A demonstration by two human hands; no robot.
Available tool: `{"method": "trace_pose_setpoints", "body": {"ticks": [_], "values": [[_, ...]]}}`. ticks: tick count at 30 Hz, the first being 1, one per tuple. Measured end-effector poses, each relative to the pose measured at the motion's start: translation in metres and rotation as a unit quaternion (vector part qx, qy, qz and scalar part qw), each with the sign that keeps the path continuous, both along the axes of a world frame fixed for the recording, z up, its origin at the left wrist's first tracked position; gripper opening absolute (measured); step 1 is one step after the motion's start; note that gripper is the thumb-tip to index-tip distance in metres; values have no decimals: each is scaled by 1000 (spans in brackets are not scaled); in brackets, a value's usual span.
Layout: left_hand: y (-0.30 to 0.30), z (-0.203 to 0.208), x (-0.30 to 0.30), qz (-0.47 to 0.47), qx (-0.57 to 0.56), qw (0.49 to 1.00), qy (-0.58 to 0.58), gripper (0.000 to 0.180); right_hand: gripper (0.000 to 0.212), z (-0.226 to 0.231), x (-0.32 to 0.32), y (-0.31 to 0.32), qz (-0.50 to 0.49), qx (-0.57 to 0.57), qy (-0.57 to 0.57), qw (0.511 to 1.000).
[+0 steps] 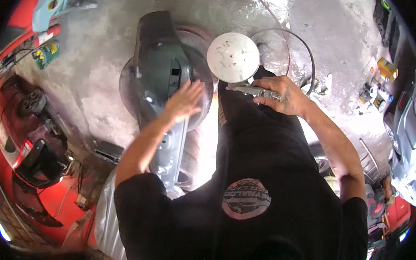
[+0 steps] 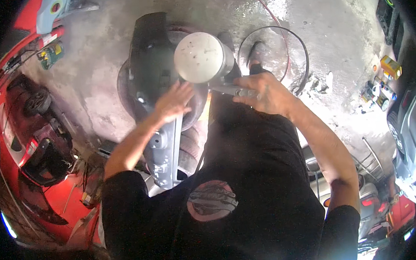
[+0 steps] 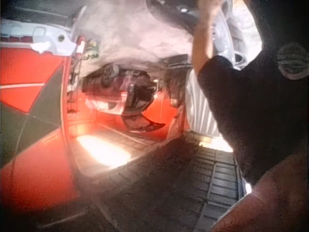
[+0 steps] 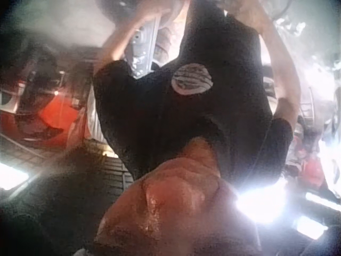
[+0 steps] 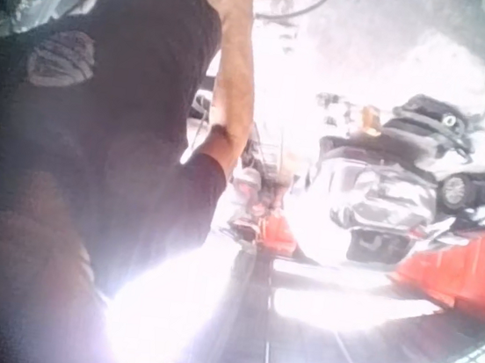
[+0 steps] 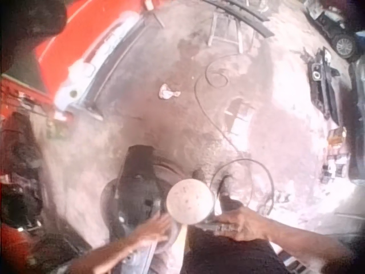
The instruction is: The person uses a spray gun to apply a coat of paint to a detached car bumper. They move the spray gun in steady, sweeping motions across the surface, frequently touching the bumper with their left hand to check the finish. The person rotates the bumper to access different angles and continues spraying until the entire visible surface is covered.
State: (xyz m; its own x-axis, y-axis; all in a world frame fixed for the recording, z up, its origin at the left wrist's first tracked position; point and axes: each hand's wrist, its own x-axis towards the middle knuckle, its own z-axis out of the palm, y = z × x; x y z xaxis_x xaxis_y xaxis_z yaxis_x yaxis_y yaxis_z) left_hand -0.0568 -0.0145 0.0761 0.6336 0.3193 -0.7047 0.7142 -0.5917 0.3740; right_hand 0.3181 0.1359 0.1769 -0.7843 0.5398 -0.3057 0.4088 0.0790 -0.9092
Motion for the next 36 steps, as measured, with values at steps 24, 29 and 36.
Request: {"method": "trace_pose_setpoints", "body": {"ticks": [24, 29, 36], "values": [[-214, 56, 109, 692, -433, 577, -41, 43, 41, 10, 17, -4, 21, -31, -36, 999], [-93, 34, 102, 696, -316, 638, -91, 42, 40, 9, 20, -9, 4, -29, -29, 999], [144, -28, 4, 314, 333, 889, 11, 60, 36, 22, 21, -4, -8, -52, -85, 995]]}}
